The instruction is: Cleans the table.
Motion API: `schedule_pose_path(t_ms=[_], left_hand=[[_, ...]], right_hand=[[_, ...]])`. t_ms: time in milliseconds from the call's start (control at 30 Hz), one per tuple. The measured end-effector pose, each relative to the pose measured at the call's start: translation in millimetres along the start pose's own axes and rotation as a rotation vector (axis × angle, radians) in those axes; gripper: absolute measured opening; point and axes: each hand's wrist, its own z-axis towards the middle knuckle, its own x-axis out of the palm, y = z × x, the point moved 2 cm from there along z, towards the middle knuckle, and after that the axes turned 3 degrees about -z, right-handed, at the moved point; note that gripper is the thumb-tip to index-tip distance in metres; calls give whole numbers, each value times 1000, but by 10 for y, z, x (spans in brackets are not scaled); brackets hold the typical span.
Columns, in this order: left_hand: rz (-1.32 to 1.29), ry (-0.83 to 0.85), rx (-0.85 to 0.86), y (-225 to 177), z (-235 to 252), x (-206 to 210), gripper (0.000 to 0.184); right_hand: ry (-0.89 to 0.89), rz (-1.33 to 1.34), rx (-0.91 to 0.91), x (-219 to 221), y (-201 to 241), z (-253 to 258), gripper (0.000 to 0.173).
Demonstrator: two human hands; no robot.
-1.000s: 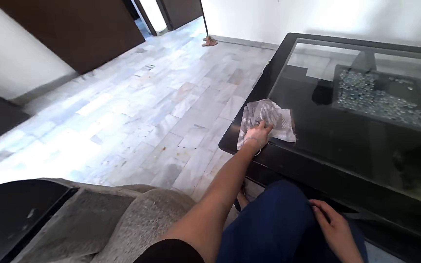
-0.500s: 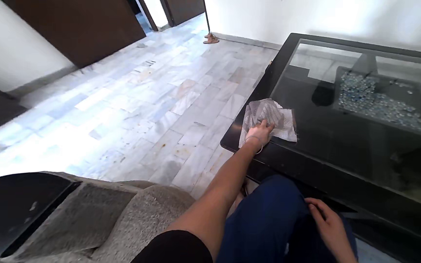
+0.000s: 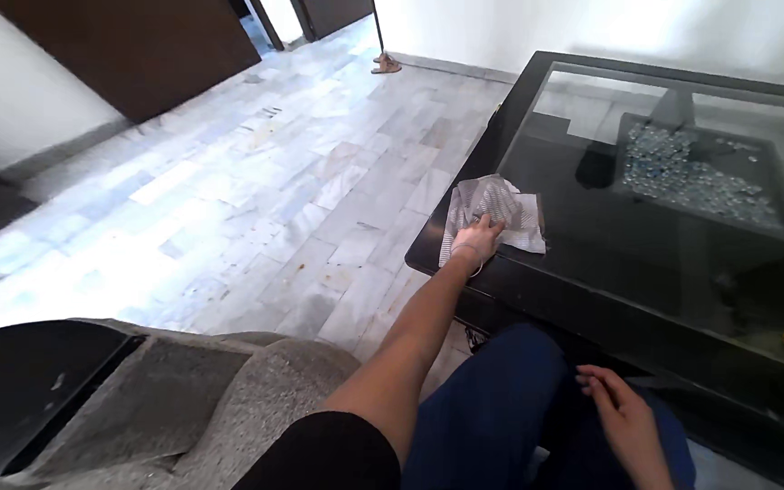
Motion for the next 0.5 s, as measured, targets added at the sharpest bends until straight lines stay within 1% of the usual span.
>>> schedule_pose_path(t_ms=[133,367,500], left_hand=[[10,-9,2,-10,-19,-2,52],[21,-49,1,-9,-17,20,52],[20,-59,-4,-20,-24,10,51]], right_hand=[[-54,-61,4,-98,-25,-59,29],[-144,-297,-40,-131,191,-252,28],[-181,-312,-36,-175,230,-348,28]])
